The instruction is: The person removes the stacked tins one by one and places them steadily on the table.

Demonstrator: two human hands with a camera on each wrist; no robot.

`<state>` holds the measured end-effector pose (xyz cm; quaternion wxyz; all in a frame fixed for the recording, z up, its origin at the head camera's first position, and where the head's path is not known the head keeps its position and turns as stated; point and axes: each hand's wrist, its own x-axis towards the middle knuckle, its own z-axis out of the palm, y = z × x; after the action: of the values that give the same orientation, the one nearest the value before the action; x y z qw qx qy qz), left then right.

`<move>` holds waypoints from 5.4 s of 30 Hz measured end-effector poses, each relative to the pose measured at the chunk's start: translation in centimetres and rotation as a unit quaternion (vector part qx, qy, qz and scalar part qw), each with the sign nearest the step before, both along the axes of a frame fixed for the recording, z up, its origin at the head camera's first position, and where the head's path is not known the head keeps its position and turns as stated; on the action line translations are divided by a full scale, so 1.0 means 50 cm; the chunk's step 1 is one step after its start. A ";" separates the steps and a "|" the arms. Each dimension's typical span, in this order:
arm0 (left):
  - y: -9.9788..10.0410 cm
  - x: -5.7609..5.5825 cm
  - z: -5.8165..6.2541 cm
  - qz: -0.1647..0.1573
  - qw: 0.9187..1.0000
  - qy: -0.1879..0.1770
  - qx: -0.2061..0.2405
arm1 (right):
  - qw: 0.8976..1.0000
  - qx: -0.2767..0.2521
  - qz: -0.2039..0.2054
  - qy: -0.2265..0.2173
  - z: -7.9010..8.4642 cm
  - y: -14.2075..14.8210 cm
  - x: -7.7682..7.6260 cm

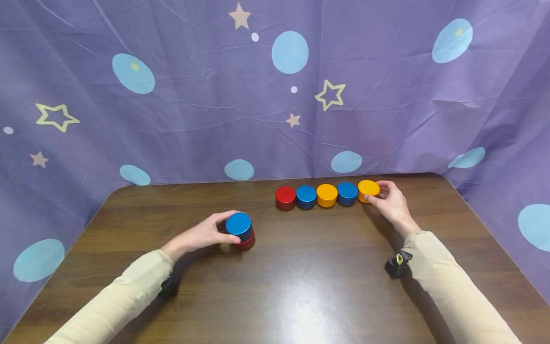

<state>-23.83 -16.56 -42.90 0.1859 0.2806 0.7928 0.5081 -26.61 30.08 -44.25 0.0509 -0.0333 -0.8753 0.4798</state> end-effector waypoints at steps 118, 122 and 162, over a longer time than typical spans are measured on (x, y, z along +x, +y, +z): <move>0.000 0.007 -0.025 -0.004 0.991 0.086 -0.107 | 0.911 -0.102 0.383 0.110 0.051 -0.422 0.103; 0.000 0.007 -0.027 -0.004 0.991 0.089 -0.103 | 0.907 -0.099 0.391 0.119 0.052 -0.440 0.097; 0.000 0.006 -0.024 0.000 0.990 0.073 -0.124 | 0.950 -0.133 0.276 0.049 0.026 -0.372 0.111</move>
<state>-23.51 -16.56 -44.11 0.1609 0.2919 0.8610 0.3842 -21.04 11.50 -42.94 -0.0456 0.2272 -0.7747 0.5883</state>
